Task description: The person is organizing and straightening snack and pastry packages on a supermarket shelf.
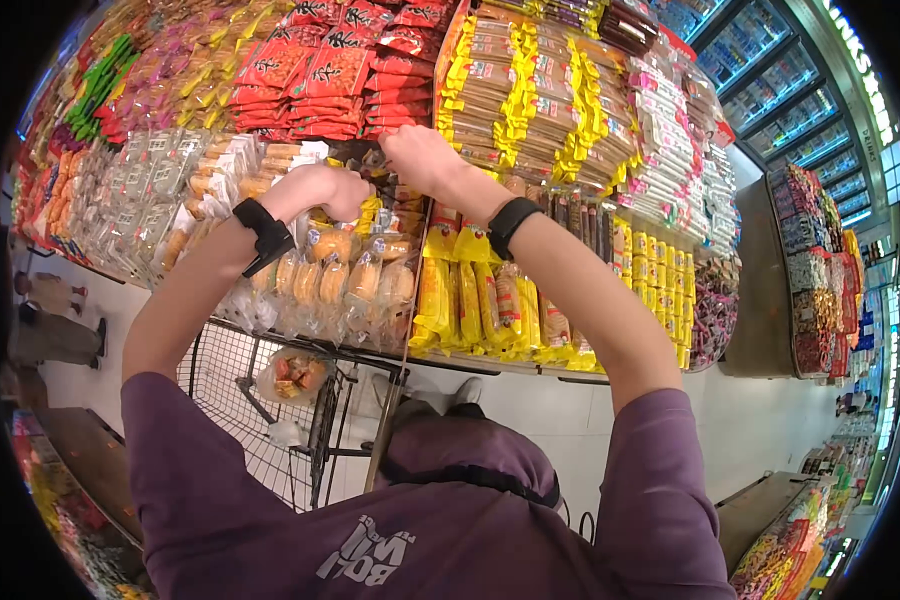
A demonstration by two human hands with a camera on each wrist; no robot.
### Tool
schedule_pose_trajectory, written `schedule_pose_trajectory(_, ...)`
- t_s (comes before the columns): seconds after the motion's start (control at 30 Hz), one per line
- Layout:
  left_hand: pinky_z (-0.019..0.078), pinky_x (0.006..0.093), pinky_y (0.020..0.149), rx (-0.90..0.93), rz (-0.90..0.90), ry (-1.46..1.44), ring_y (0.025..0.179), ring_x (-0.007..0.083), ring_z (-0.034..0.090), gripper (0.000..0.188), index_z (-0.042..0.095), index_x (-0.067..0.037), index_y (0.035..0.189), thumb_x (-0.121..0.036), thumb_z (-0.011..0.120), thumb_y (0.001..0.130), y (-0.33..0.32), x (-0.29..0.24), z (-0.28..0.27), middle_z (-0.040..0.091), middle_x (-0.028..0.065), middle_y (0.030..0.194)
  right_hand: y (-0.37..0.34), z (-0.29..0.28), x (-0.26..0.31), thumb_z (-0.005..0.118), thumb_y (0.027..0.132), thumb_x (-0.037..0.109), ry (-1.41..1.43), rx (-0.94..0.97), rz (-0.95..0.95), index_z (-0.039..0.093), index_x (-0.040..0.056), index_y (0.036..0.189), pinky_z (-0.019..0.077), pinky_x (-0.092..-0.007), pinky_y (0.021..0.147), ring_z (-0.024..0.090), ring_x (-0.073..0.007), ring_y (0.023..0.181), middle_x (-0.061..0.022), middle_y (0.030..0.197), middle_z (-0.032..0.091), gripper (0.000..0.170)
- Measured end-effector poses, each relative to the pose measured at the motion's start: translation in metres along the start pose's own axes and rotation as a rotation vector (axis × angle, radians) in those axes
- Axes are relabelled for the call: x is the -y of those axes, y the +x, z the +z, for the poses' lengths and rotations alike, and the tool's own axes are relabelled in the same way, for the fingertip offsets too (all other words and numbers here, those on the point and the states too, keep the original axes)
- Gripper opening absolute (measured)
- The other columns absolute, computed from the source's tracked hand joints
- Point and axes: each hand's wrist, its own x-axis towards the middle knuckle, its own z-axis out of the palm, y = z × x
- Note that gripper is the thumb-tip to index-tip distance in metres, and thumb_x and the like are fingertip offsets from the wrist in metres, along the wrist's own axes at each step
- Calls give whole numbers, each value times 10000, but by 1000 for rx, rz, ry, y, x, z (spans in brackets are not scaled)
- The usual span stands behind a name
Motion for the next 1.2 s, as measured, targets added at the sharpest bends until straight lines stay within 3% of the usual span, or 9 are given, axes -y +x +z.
schedule_pose_trajectory(0.1,531,413,844,-74,38,-23,1072,323,643,377,671,-24,1130,-157,564,794,6,6,9,653,144,1219,-5,-1,-8,715,801,168,44,0,-23,618,-7,922,533,-485,713,654,-398,815,-211,799,660,234)
schedule_pose_trajectory(0.23,529,406,828,-126,9,-81,1049,332,644,367,658,-23,1125,-169,543,809,6,5,9,664,145,1172,-7,4,-13,723,769,117,52,57,-35,626,-5,909,530,-487,717,655,-399,812,-207,803,661,209)
schedule_pose_trajectory(0.33,470,443,974,-45,30,-134,1191,369,563,460,511,25,1302,-215,526,910,5,-6,-4,596,236,1259,-4,10,-14,712,765,113,43,38,-59,659,-12,868,549,-447,747,669,-360,877,-195,870,670,170)
schedule_pose_trajectory(0.43,475,452,959,-64,58,-133,1159,367,578,431,535,34,1265,-168,522,884,3,-13,-3,609,239,1218,1,11,-8,715,754,107,4,15,-49,630,-3,913,533,-478,724,661,-381,836,-202,834,661,211)
schedule_pose_trajectory(0.57,481,458,947,-36,75,-81,1127,364,596,454,556,39,1245,-90,522,810,8,-12,-1,633,243,1159,-7,5,-1,669,773,74,17,36,-89,645,-3,904,540,-455,725,665,-371,846,-197,838,663,153)
schedule_pose_trajectory(0.77,503,454,896,-118,179,-93,1041,382,627,375,614,44,1170,-162,542,866,-1,-8,-5,659,247,1091,2,14,-7,649,820,123,-118,162,-152,723,41,881,573,-399,731,704,-315,863,-152,898,710,126)
schedule_pose_trajectory(0.9,513,457,833,-177,169,-92,932,387,649,331,649,35,1079,-233,555,909,-6,-9,-11,674,250,972,19,38,0,621,849,167,-134,189,-109,732,63,913,574,-385,720,711,-287,867,-118,904,716,166)
schedule_pose_trajectory(1.03,505,467,774,-262,215,-126,836,403,646,311,645,42,972,-249,541,942,-15,1,-20,663,254,849,22,23,3,637,828,132,-9,264,-10,721,51,924,570,-408,713,706,-305,855,-131,890,710,150)
schedule_pose_trajectory(1.2,516,468,756,-303,190,-68,886,418,637,236,614,64,955,-144,518,902,-3,7,-7,651,269,919,3,15,-7,685,762,72,29,90,-194,694,27,868,565,-434,705,692,-340,830,-163,856,692,116)
